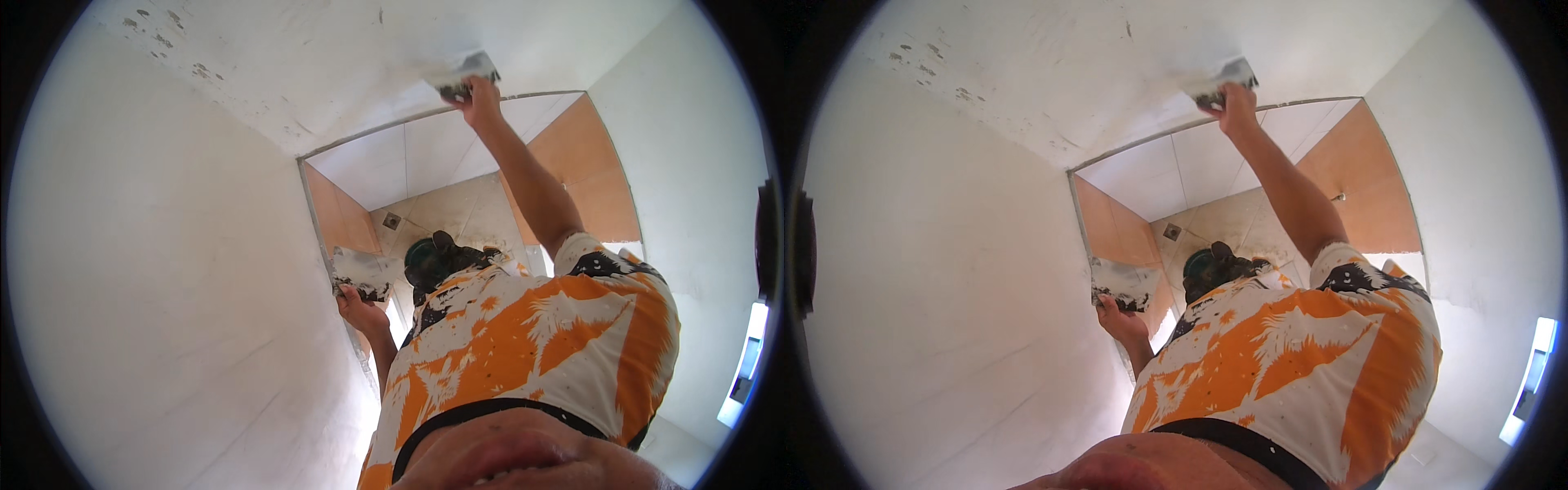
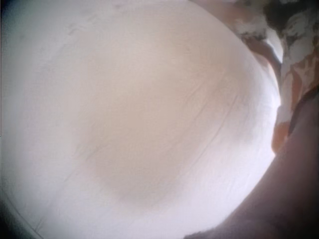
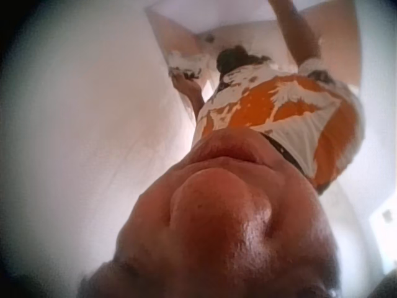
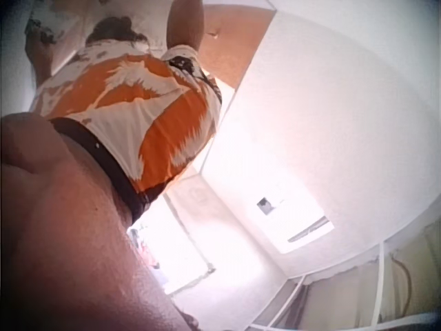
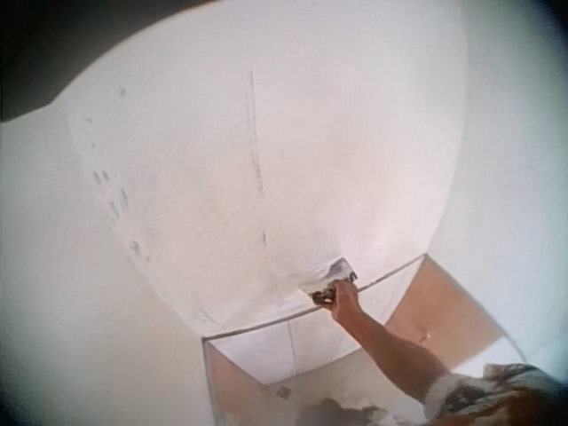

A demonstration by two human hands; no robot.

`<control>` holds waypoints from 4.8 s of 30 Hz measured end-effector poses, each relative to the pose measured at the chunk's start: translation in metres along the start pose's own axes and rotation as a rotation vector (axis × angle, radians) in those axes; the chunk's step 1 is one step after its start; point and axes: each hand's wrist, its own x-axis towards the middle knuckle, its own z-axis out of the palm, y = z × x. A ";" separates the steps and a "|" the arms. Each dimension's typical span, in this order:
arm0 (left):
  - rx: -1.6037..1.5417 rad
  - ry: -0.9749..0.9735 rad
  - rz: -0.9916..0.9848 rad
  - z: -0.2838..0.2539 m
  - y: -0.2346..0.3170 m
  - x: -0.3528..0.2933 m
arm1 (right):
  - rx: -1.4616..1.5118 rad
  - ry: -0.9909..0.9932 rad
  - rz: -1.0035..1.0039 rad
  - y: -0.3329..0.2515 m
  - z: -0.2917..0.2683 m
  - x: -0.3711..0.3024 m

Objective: The person mixes a white compound on a plate using a putty knife and a smaller scraper, then applies the compound to a white wall. The person spreads the material across the wall surface in smooth strokes.

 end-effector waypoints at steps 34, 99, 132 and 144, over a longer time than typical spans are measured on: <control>-0.589 -0.914 -0.506 0.173 0.113 0.057 | -1.534 -1.133 -1.504 -0.097 0.037 -0.262; -0.750 -0.304 0.235 0.126 0.148 0.033 | -0.978 -0.768 -0.262 -0.033 -0.008 -0.149; 0.518 0.034 0.499 -0.044 -0.027 0.003 | 0.172 0.052 0.263 0.160 -0.060 0.065; 0.449 -0.004 0.378 -0.039 -0.026 0.005 | 0.048 0.002 0.062 0.131 -0.064 0.024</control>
